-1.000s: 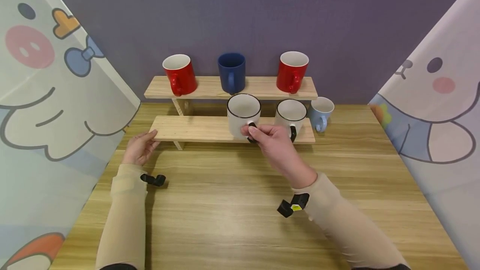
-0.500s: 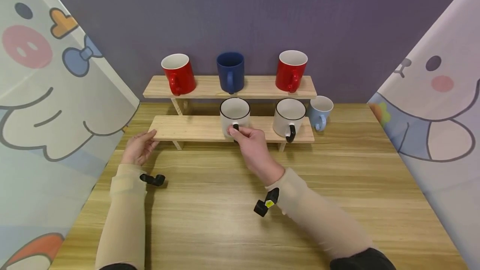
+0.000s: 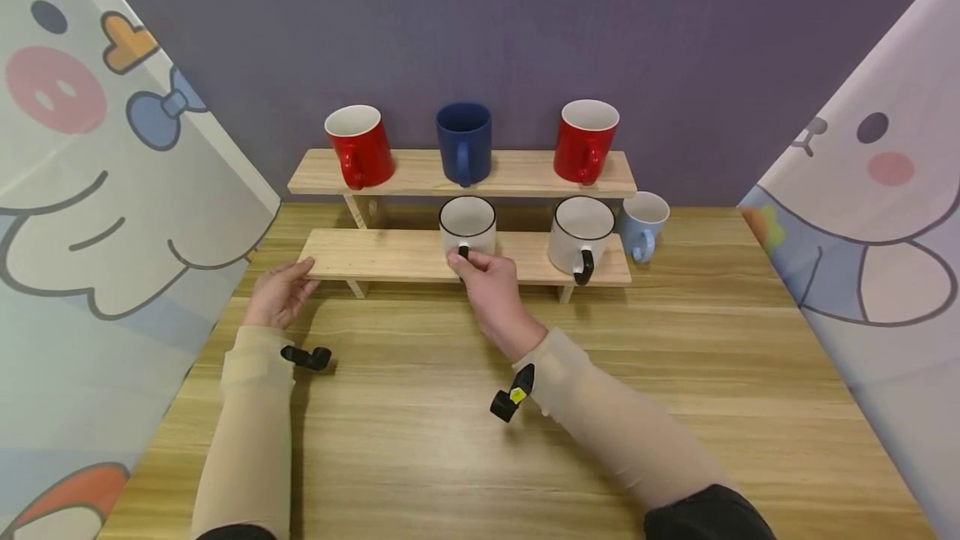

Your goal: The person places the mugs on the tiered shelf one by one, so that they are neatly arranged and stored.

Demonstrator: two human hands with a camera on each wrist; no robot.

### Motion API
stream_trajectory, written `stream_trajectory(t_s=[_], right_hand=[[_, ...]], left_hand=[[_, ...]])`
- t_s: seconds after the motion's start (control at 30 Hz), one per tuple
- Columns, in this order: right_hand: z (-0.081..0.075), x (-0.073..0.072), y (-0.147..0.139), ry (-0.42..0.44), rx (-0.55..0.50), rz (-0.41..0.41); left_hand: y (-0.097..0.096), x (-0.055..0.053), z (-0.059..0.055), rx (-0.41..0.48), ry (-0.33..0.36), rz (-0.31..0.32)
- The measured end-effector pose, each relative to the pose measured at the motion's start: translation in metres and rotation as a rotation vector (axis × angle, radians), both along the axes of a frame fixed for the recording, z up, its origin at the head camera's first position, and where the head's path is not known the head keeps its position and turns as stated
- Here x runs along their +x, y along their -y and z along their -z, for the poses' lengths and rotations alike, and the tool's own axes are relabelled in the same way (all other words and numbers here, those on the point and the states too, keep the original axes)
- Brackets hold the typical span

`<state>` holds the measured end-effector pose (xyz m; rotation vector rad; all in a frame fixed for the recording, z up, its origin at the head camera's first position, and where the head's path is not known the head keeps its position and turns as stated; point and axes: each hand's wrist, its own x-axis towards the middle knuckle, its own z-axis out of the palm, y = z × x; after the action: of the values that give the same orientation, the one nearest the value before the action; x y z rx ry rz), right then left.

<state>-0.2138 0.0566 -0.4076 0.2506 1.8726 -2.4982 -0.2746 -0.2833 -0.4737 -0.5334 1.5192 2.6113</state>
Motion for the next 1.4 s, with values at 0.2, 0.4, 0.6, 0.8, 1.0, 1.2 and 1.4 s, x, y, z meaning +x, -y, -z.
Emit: stream_trajectory(t_s=[0.2,0.4,0.6,0.8,1.0,1.2,1.4], right_hand=[[0.002,-0.002,-0.005,-0.005,0.069,-0.042],[0.003,-0.002,-0.01,-0.03,0.132,-0.09],[0.005,-0.002,-0.009,-0.044,0.149,-0.103],[0.006,-0.002,-0.012,-0.044,0.177,-0.115],[0.006,0.003,-0.019,-0.029,0.208,-0.13],[0.007,0.006,-0.026,-0.034,0.207,-0.13],[0.006,0.015,-0.039,-0.086,0.272,-0.131]], left_hand=[[-0.001,-0.001,0.0,0.005,-0.001,0.003],[0.0,-0.001,0.001,0.015,-0.009,0.006],[0.001,0.0,0.001,0.028,-0.013,0.009],[0.0,-0.001,0.001,0.034,-0.012,-0.002],[0.0,-0.001,0.0,0.031,-0.013,0.005],[0.001,-0.001,0.0,0.032,-0.022,0.006],[0.0,0.0,0.001,0.029,-0.017,0.006]])
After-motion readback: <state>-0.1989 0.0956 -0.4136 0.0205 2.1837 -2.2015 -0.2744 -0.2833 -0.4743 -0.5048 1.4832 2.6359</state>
